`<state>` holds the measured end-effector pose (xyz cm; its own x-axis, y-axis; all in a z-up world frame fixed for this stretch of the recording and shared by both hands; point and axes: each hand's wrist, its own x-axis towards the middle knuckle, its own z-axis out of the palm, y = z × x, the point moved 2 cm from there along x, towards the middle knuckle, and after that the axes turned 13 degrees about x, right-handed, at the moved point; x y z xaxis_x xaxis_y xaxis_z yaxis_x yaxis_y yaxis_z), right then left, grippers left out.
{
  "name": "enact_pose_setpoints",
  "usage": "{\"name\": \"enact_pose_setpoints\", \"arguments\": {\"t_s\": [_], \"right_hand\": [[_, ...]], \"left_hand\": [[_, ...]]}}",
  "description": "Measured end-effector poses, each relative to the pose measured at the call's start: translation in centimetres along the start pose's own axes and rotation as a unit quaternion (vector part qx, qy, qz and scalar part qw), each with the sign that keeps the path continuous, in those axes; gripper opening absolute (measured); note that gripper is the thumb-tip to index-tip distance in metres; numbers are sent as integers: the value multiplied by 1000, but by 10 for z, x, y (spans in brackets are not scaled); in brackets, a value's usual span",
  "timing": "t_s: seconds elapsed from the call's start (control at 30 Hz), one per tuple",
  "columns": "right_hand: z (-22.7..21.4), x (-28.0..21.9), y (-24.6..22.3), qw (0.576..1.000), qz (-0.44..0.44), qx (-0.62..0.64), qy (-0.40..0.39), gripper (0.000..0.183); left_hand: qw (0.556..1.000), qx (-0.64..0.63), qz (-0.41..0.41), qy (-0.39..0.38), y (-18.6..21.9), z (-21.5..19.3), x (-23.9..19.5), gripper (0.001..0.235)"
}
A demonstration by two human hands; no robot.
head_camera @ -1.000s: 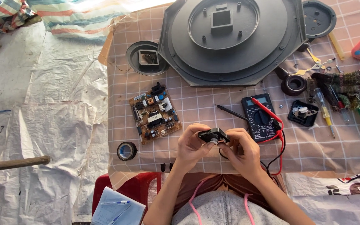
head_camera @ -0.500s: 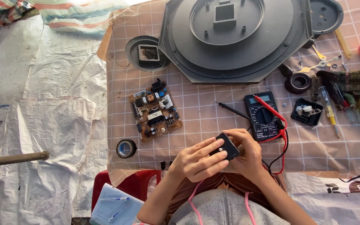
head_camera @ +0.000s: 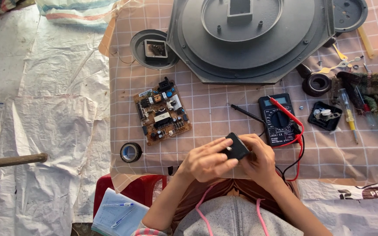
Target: The person disassembles a small black electronic component, likely a switch, using their hands. They remove a white plastic piece and a metal contact, then reassemble the component. A multimeter and circuit board are visible on the table.
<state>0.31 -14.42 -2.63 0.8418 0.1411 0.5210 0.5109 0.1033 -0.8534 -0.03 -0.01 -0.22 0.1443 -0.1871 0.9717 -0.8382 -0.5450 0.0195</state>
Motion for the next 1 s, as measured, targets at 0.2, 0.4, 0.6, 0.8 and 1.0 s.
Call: {"name": "enact_pose_setpoints", "arguments": {"t_s": [0.2,0.4,0.6,0.8,1.0], "right_hand": [[5,7,-9,999,23,-37,31,26],[0,6,-36,999,-19,-34,38,19],[-53,24,-54,944,-103,-246,194,5],[-120,24,-40,905,130,-364,175,24],[-128,28,-35,892,206,-395,72,50]], "left_hand": [[781,-143,-599,-103,-7,-1,-3,37],[647,-156,-711,-226,-13,-3,19,33],[658,-81,-675,-322,-15,-2,35,26],[684,13,-623,-380,-17,-2,19,32],[712,36,-602,-359,-16,-1,16,38]]}}
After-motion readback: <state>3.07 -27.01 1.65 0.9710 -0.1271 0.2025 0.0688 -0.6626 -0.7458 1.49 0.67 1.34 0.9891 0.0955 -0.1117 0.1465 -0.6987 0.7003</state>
